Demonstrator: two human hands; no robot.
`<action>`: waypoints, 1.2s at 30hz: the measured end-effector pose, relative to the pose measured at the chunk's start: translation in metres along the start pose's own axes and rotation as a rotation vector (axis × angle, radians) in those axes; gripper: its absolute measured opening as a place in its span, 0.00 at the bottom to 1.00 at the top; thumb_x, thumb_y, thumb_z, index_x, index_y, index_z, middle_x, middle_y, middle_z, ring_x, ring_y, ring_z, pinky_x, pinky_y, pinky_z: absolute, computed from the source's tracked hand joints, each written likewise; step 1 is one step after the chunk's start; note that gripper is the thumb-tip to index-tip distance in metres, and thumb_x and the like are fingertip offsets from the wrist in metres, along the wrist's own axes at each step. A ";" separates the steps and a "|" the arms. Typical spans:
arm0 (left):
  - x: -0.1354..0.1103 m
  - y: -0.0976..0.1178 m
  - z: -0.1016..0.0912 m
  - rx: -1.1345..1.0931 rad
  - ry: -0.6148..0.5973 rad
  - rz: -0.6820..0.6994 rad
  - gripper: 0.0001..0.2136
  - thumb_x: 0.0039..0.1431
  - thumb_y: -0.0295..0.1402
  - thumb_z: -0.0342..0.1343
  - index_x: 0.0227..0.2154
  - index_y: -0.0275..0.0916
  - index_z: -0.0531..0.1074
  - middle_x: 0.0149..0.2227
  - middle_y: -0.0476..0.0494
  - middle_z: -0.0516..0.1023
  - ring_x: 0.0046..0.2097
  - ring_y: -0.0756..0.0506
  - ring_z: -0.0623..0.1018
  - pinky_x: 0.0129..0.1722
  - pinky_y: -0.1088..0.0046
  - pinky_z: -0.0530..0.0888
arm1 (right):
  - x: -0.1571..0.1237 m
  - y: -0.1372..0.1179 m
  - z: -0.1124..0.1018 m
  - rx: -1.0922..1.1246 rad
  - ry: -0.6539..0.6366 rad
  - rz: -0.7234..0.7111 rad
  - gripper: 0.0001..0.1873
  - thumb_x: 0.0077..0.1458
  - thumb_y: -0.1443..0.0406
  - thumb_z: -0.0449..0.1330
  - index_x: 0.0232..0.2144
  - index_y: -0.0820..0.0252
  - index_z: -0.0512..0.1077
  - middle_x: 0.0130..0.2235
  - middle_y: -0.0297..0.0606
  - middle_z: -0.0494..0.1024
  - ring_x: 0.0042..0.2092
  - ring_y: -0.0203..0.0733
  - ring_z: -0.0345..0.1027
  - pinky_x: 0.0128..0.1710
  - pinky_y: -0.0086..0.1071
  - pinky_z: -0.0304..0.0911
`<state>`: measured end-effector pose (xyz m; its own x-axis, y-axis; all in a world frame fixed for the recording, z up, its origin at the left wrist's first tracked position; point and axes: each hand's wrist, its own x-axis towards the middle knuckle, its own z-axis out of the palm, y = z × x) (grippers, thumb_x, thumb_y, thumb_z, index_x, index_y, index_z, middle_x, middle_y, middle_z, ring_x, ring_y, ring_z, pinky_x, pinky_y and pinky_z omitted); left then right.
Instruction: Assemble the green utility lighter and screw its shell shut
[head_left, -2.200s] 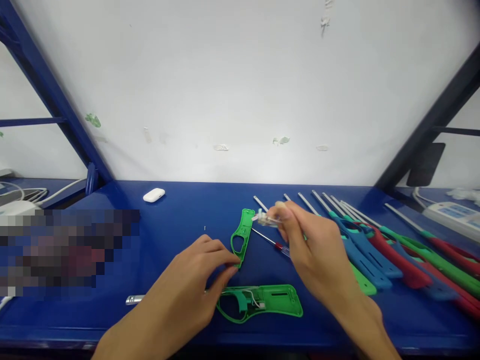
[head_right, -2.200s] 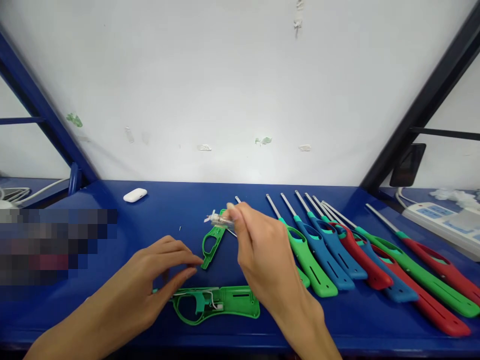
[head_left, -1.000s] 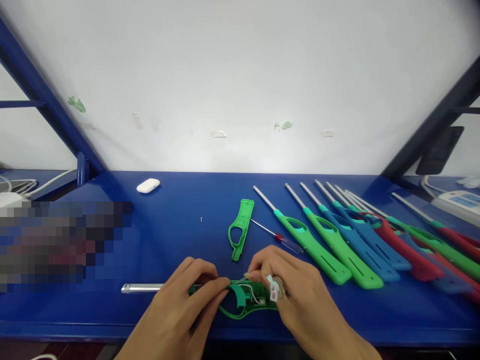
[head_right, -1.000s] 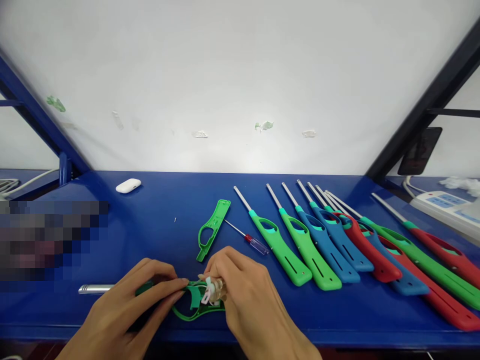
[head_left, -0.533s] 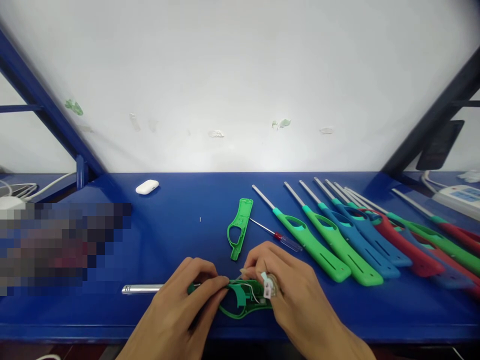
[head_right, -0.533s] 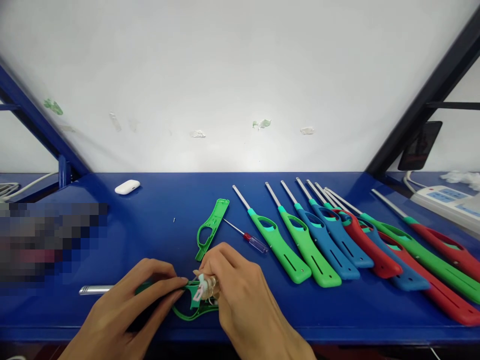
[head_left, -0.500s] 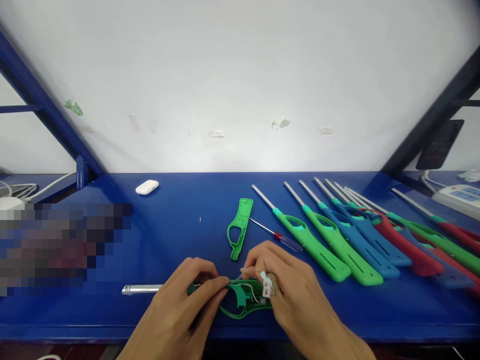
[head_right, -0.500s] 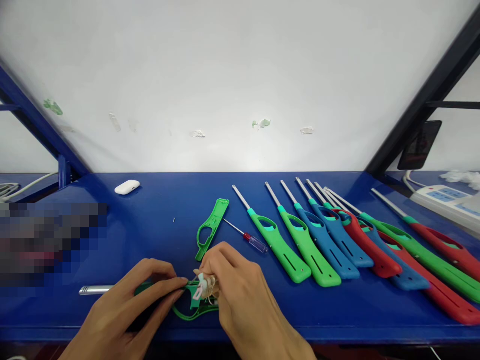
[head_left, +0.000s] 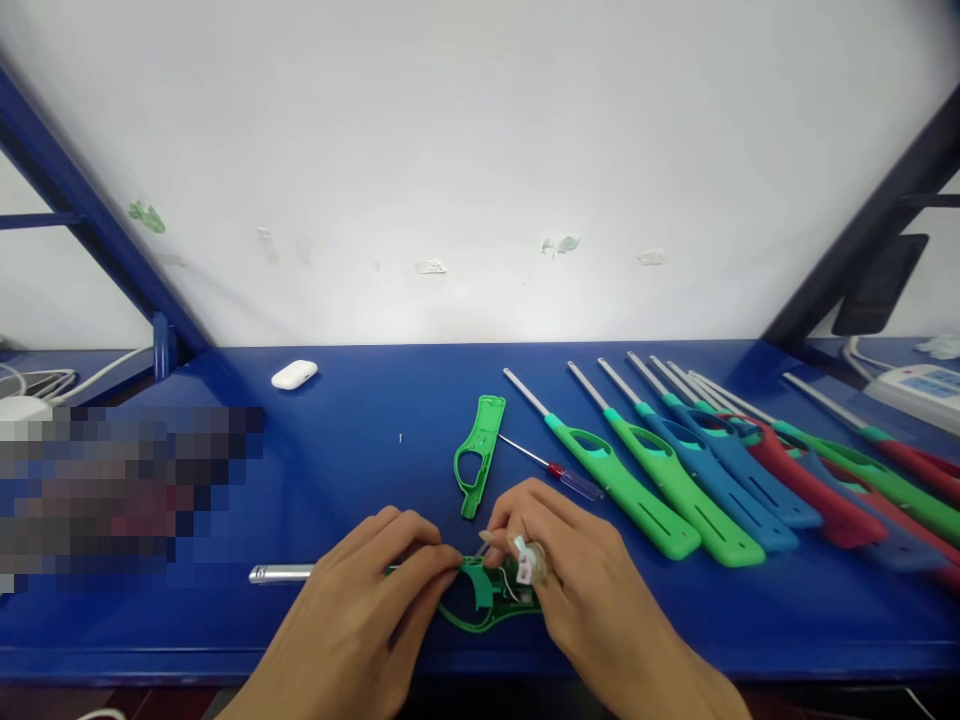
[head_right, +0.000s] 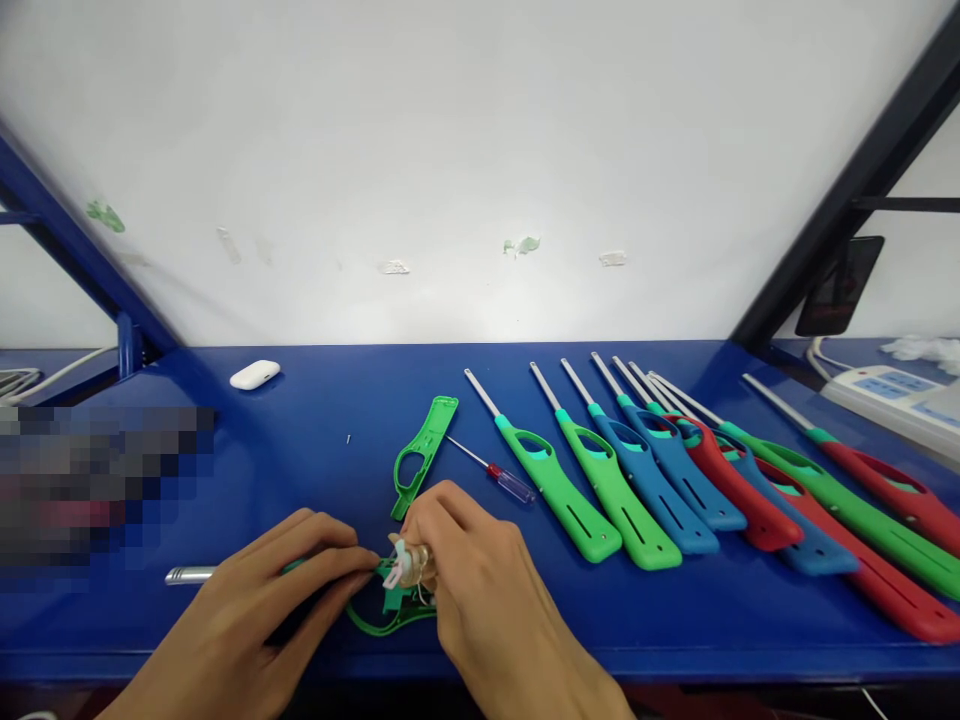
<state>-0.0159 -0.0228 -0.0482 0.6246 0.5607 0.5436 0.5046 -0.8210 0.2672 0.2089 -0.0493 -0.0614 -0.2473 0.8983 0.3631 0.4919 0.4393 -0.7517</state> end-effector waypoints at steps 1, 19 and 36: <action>0.000 0.000 0.000 0.013 -0.008 0.005 0.11 0.75 0.22 0.50 0.43 0.43 0.76 0.40 0.48 0.79 0.38 0.47 0.78 0.41 0.71 0.77 | 0.000 0.000 0.000 -0.001 -0.004 -0.003 0.16 0.68 0.78 0.46 0.36 0.53 0.64 0.40 0.33 0.75 0.35 0.36 0.68 0.33 0.29 0.62; 0.002 0.004 -0.002 0.273 -0.209 0.042 0.23 0.56 0.11 0.45 0.46 0.39 0.75 0.41 0.42 0.80 0.39 0.41 0.81 0.41 0.63 0.82 | 0.000 -0.004 0.004 -0.371 0.033 -0.231 0.18 0.63 0.82 0.46 0.38 0.57 0.68 0.36 0.35 0.74 0.29 0.37 0.62 0.28 0.32 0.54; 0.005 0.012 0.002 0.168 -0.073 0.010 0.12 0.77 0.25 0.46 0.50 0.41 0.74 0.40 0.46 0.80 0.39 0.44 0.81 0.41 0.67 0.82 | -0.002 -0.002 0.001 -0.161 0.074 -0.021 0.16 0.75 0.71 0.45 0.35 0.55 0.66 0.36 0.35 0.77 0.32 0.38 0.68 0.31 0.32 0.59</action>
<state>-0.0056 -0.0296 -0.0440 0.6691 0.5636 0.4844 0.5864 -0.8008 0.1218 0.2076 -0.0515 -0.0615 -0.1993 0.8846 0.4217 0.6161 0.4477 -0.6480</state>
